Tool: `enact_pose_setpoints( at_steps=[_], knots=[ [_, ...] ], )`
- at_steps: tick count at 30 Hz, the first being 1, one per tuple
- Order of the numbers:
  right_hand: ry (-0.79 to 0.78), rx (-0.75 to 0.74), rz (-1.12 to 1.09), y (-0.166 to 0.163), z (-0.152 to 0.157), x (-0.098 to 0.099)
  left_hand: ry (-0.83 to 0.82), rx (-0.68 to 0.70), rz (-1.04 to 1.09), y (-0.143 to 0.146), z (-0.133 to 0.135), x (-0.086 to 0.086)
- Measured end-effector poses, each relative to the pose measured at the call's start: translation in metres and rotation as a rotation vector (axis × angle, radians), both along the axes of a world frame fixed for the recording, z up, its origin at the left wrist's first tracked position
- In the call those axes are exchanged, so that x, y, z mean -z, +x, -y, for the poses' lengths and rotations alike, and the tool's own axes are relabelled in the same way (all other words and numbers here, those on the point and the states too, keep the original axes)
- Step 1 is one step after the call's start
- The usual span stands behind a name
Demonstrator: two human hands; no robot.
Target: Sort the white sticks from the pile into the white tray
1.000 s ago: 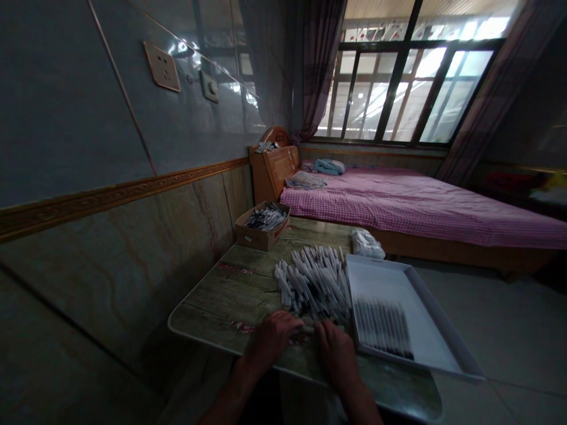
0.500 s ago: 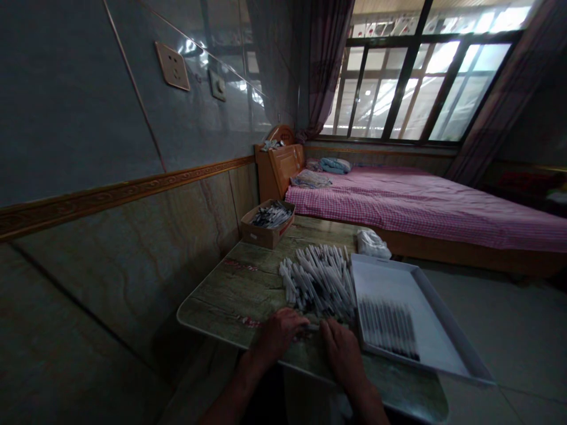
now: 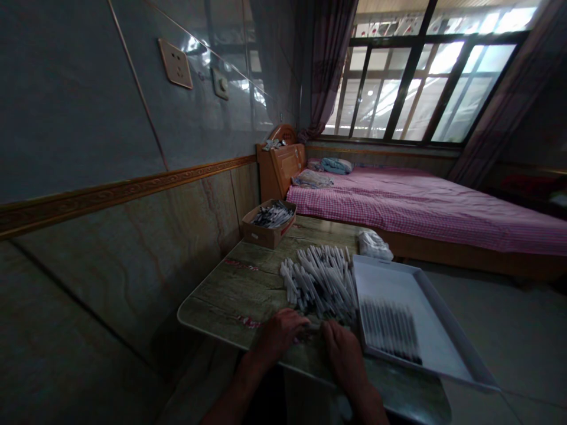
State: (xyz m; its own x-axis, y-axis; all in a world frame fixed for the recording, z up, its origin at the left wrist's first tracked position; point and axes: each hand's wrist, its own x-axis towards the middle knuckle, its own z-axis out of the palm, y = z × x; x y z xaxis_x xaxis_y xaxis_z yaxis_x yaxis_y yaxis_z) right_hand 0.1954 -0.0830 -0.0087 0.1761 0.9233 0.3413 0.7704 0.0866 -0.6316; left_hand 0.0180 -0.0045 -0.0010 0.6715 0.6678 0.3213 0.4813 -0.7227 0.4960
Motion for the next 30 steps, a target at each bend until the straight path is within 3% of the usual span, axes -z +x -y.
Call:
enact_pose_setpoints(
  at_steps=[14,23,30],
  knots=[
    [0.045,-0.002,0.0,0.0,0.0001,0.0013,0.002,0.019,0.019,0.0,0.0021,-0.0023],
    [0.059,0.0,0.124,-0.0014,-0.0013,0.0059,0.052,0.05,0.018,0.0017,-0.0007,0.0055],
    [0.039,-0.015,0.237,-0.0002,-0.0006,0.0075,0.098,0.087,-0.007,-0.0005,0.0018,0.0013]
  ],
)
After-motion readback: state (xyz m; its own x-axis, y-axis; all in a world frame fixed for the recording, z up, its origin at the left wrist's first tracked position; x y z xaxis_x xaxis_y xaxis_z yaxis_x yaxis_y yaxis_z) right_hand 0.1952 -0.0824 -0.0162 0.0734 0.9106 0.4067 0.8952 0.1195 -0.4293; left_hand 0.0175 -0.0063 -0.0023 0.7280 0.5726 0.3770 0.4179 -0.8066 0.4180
